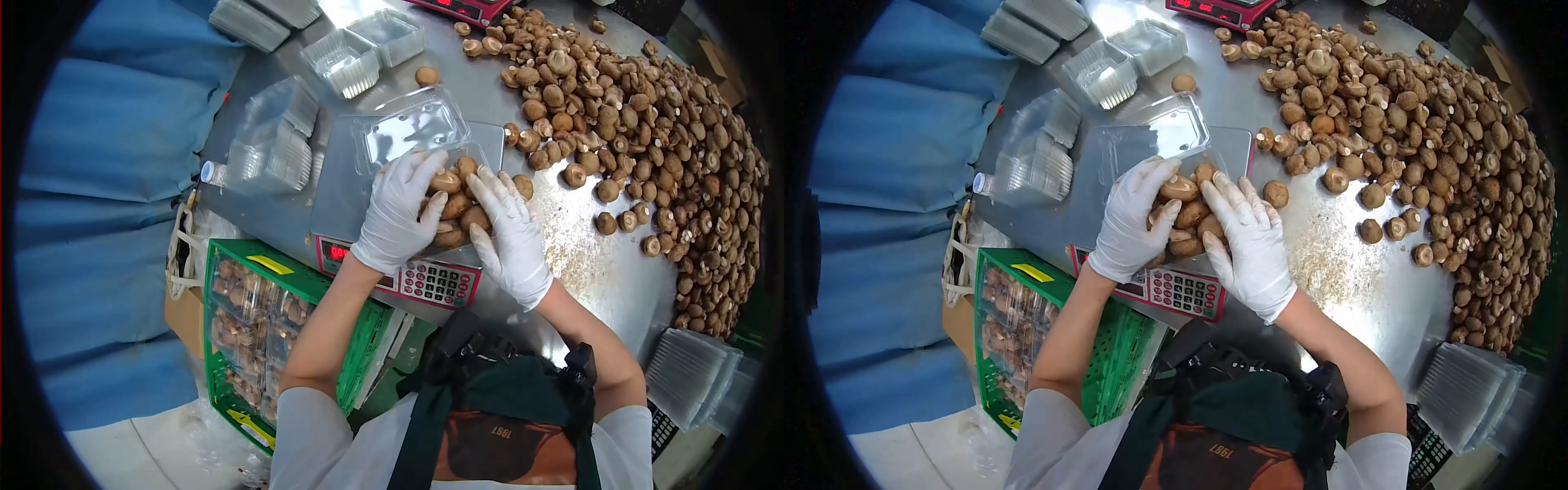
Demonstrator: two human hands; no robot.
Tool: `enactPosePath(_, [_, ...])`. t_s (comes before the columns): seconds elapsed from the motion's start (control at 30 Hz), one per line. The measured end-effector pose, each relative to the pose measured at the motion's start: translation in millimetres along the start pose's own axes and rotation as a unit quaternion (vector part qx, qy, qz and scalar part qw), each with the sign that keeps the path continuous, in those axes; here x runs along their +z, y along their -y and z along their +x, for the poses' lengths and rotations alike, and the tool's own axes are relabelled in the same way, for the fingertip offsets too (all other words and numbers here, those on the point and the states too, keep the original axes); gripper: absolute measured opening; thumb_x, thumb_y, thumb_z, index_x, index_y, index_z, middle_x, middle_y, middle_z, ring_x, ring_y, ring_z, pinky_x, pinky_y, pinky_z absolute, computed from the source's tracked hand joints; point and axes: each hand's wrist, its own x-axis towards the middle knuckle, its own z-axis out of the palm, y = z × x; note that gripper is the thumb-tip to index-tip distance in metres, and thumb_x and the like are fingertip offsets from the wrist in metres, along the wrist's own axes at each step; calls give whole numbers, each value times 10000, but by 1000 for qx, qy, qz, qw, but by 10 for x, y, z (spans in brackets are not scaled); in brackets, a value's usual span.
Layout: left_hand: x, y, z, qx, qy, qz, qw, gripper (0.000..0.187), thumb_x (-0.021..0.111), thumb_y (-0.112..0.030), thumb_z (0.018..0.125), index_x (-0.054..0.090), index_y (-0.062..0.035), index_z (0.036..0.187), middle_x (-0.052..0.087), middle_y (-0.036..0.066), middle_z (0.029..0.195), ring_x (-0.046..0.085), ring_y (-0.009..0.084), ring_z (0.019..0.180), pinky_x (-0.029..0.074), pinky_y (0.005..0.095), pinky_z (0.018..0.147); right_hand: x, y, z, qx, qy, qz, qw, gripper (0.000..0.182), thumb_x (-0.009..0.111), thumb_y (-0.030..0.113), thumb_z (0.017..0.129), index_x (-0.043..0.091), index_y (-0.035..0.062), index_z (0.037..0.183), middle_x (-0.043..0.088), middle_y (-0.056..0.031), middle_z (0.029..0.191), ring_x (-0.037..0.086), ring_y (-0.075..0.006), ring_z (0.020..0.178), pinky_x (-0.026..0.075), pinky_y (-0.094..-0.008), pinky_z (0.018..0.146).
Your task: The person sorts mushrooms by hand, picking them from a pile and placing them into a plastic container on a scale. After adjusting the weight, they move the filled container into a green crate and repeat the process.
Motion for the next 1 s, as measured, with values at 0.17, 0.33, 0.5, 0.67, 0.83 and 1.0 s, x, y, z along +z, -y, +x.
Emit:
enactPosePath(0.17, [4,87,61,-156,-40,-207,965,309,695,-151,952,653,-14,1226,681,165,1146,670,315,1042,526,385,935,-4,-41,-2,3,1,67,998,694,641,196,900,413,71,1543,474,-179,1534,434,-423,1414,338,-512,1145])
enactPosePath(0.33, [71,107,87,-84,-12,59,995,179,644,-123,969,705,-18,1100,621,159,1117,542,372,1189,412,443,1070,10,-25,40,0,-6,111,994,732,659,164,879,391,49,1550,472,-227,1517,445,-438,1397,350,-484,1154])
enactPosePath(0.5, [176,115,179,-103,-105,28,989,410,636,-123,971,551,-11,1356,560,183,1242,508,381,1228,387,461,1076,-9,-13,64,-30,9,47,998,753,671,141,873,374,40,1558,426,-261,1533,435,-461,1396,362,-477,1159])
enactPosePath(0.67, [-223,595,155,-140,-224,119,957,485,679,-169,961,508,-2,1383,605,168,1143,580,317,1102,445,434,1000,-281,-102,25,13,-19,92,996,731,656,111,896,366,42,1563,386,-260,1560,433,-441,1410,363,-471,1171])
enactPosePath(0.83, [-205,969,5,-463,-75,-204,859,623,649,-254,1011,384,-22,1525,665,96,1051,639,198,946,517,372,876,-352,-322,-37,86,-64,160,981,588,620,26,931,468,27,1499,546,-217,1403,535,-341,1322,395,-394,1146])
enactPosePath(1.0, [-384,656,-41,-306,-212,-528,763,550,455,-406,1098,453,-57,1523,671,157,1253,595,274,1217,387,378,1126,-361,-353,-40,108,-46,228,967,519,610,68,978,493,31,1482,619,-161,1291,604,-246,1205,457,-353,1062])
